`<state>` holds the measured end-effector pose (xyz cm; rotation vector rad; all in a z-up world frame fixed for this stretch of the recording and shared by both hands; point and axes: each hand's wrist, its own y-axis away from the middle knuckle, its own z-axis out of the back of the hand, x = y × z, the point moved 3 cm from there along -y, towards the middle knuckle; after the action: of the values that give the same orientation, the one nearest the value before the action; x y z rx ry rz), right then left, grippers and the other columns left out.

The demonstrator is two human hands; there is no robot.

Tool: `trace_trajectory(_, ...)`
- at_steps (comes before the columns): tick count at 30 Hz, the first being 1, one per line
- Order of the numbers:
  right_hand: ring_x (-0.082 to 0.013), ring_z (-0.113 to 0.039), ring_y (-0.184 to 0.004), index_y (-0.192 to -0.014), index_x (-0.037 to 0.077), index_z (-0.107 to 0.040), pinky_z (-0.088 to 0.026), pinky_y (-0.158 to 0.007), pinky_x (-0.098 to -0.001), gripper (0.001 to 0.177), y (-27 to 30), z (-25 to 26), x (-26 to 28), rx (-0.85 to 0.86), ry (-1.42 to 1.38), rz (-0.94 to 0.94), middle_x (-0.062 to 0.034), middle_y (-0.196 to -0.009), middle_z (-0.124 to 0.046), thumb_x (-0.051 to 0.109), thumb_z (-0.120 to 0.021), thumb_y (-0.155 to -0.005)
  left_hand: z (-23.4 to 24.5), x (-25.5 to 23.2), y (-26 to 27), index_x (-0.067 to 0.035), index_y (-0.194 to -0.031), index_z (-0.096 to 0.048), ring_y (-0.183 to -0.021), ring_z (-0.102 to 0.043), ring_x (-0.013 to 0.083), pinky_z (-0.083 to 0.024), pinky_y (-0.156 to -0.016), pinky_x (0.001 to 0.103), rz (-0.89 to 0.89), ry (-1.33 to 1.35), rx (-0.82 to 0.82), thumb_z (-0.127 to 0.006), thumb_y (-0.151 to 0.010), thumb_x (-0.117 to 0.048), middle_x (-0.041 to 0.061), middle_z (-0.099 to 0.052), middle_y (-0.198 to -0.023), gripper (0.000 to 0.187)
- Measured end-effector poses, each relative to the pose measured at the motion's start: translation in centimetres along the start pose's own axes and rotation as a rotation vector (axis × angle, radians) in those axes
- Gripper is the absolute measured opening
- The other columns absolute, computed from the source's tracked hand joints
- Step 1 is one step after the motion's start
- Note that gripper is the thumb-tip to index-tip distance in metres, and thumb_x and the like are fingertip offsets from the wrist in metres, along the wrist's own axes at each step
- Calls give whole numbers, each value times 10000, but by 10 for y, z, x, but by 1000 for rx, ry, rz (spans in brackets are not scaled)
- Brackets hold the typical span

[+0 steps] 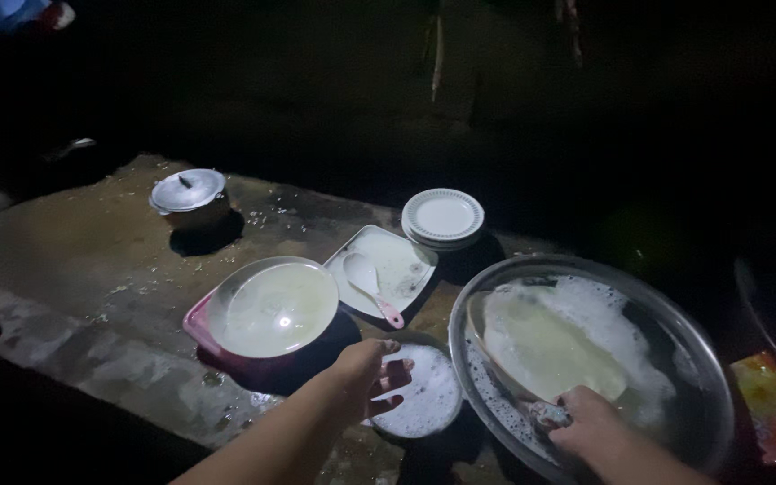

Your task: The person washes several plates, a bowl, and a spoon by hand using a sponge and soapy water in a basin.

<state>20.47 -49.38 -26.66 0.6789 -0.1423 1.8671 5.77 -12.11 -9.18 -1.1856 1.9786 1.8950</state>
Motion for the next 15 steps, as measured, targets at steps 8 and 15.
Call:
trace_trajectory(8, -327, -773, -892, -1167, 25, -731, -597, -764, -392, 610, -3, 19, 44, 150, -460, 203, -182, -956, -827, 67, -839, -569, 21, 11, -3, -184, -1257, -598, -1058, -678, 198, -491, -965, 441, 23, 38, -61, -525, -1006, -283, 38, -755, -1111, 280)
trace_trajectory(15, -375, -698, -1060, -1259, -125, -554, -571, -962, -455, 546, 41, 65, 216, 109, -1809, -736, -316, -1167, -671, 362, -511, -1015, 43, 11, -6, -155, -1227, -618, -1053, -682, 173, -484, -981, 422, 10, 55, -54, -483, -987, -282, 17, -765, -1099, 302)
